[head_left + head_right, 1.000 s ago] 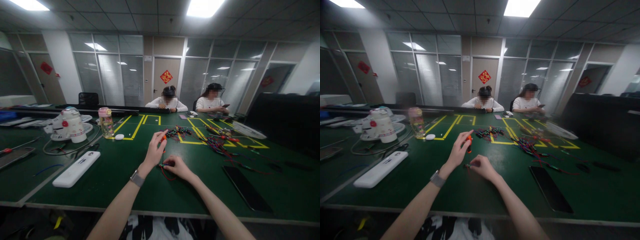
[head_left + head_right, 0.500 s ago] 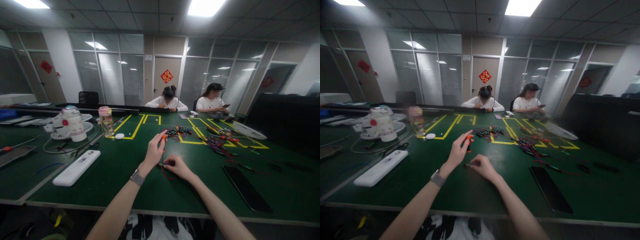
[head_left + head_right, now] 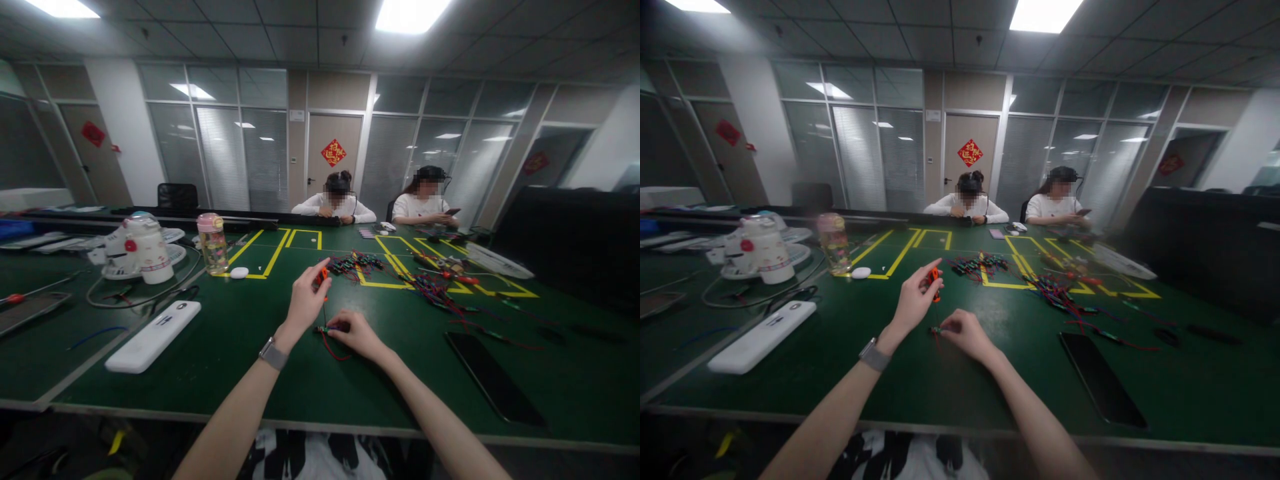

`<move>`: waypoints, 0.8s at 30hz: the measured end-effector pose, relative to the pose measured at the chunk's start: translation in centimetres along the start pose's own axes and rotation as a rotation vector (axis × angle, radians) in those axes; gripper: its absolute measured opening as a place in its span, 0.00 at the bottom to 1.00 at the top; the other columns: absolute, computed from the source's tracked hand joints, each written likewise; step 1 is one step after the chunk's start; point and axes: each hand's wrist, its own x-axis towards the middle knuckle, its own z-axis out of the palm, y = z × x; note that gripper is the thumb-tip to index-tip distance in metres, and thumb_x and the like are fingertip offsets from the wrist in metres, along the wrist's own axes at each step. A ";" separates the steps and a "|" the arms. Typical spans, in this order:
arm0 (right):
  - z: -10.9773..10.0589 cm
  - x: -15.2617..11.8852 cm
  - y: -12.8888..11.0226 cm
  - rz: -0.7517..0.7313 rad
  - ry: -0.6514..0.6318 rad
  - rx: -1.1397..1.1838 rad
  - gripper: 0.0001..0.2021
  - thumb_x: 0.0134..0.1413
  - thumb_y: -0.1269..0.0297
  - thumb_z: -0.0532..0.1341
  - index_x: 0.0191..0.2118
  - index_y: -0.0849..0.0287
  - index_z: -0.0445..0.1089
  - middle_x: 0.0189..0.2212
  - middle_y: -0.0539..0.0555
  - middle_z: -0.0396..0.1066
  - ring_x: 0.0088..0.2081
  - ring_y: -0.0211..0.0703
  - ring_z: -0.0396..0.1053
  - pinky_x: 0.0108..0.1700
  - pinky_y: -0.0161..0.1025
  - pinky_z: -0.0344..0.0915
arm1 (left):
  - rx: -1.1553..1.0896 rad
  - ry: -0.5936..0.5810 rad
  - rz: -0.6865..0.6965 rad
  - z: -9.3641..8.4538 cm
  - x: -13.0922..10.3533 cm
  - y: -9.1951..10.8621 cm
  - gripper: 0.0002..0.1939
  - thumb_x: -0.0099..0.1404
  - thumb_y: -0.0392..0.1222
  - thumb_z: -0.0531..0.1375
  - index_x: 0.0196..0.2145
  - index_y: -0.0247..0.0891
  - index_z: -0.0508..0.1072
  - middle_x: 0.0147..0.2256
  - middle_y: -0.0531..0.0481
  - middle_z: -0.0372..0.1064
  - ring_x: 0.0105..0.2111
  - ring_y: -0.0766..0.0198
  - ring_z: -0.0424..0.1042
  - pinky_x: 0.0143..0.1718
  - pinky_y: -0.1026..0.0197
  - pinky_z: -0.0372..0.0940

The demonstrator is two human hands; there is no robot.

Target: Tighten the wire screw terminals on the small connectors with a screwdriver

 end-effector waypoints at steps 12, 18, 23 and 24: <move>0.0 0.0 -0.4 0.007 -0.006 -0.029 0.06 0.48 0.71 0.65 0.34 0.61 0.77 0.28 0.52 0.70 0.29 0.38 0.65 0.31 0.34 0.60 | -0.119 0.025 -0.080 -0.3 0.3 -0.4 0.22 0.64 0.39 0.57 0.56 0.43 0.66 0.42 0.47 0.70 0.32 0.67 0.75 0.33 0.64 0.72; 0.0 0.0 -0.3 0.000 -0.007 -0.024 0.06 0.48 0.72 0.65 0.34 0.62 0.78 0.28 0.52 0.70 0.29 0.38 0.66 0.31 0.33 0.60 | -0.085 -0.006 -0.056 -0.1 0.1 -0.3 0.21 0.65 0.39 0.56 0.56 0.43 0.66 0.42 0.47 0.69 0.33 0.66 0.74 0.33 0.64 0.72; 0.0 0.0 -0.4 0.004 0.003 -0.023 0.05 0.48 0.71 0.65 0.33 0.62 0.77 0.28 0.52 0.70 0.28 0.38 0.66 0.31 0.33 0.61 | 0.010 -0.079 0.031 -0.3 -0.1 0.8 0.23 0.65 0.37 0.54 0.58 0.44 0.63 0.43 0.47 0.69 0.36 0.65 0.73 0.35 0.64 0.71; 0.0 0.0 -0.5 0.007 0.005 -0.021 0.05 0.48 0.71 0.65 0.33 0.63 0.77 0.28 0.53 0.70 0.29 0.38 0.66 0.31 0.33 0.61 | 0.018 -0.106 0.060 -0.3 -0.2 1.0 0.24 0.66 0.36 0.54 0.59 0.45 0.61 0.43 0.47 0.69 0.36 0.66 0.72 0.36 0.64 0.70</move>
